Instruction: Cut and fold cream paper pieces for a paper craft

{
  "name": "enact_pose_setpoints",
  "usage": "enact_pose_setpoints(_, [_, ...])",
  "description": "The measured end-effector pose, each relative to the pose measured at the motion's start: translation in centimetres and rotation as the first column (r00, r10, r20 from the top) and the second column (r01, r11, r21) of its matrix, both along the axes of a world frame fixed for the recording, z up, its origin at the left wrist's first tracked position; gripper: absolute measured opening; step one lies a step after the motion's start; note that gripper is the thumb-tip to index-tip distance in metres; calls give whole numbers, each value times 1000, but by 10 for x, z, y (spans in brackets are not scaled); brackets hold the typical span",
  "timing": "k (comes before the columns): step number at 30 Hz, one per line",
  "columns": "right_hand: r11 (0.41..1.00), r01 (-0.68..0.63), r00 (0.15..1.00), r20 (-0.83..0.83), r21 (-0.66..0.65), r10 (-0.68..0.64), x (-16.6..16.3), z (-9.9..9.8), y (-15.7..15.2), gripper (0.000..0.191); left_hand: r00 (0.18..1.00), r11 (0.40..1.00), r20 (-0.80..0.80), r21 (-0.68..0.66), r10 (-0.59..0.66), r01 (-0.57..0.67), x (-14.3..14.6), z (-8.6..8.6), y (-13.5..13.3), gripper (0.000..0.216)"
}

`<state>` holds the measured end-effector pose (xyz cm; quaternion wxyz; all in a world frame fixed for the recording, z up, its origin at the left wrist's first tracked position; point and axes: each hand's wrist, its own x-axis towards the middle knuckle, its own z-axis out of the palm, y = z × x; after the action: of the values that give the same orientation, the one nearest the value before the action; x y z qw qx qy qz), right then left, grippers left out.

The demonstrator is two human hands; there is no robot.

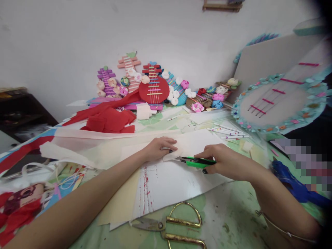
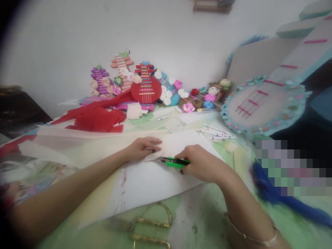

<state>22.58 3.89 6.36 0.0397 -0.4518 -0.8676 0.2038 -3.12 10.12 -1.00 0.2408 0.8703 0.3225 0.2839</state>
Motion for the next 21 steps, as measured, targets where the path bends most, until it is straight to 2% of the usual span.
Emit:
enact_pose_setpoints(10, [994, -36, 999, 2, 108, 36, -11, -13, 7, 34, 1000, 1000, 15, -17, -1, 1, -2, -3, 2, 28])
enact_pose_setpoints(15, [984, -23, 1000, 2, 177, 23, -17, -19, 7, 33, 1000, 1000, -1, -11, 8, -8, -1, -1, 1, 30])
enact_pose_setpoints(21, [993, -50, 998, 33, 111, 46, -18, -15, 4, 26, 1000, 999, -19, 33, -1, 2, 0, 0, 0, 29])
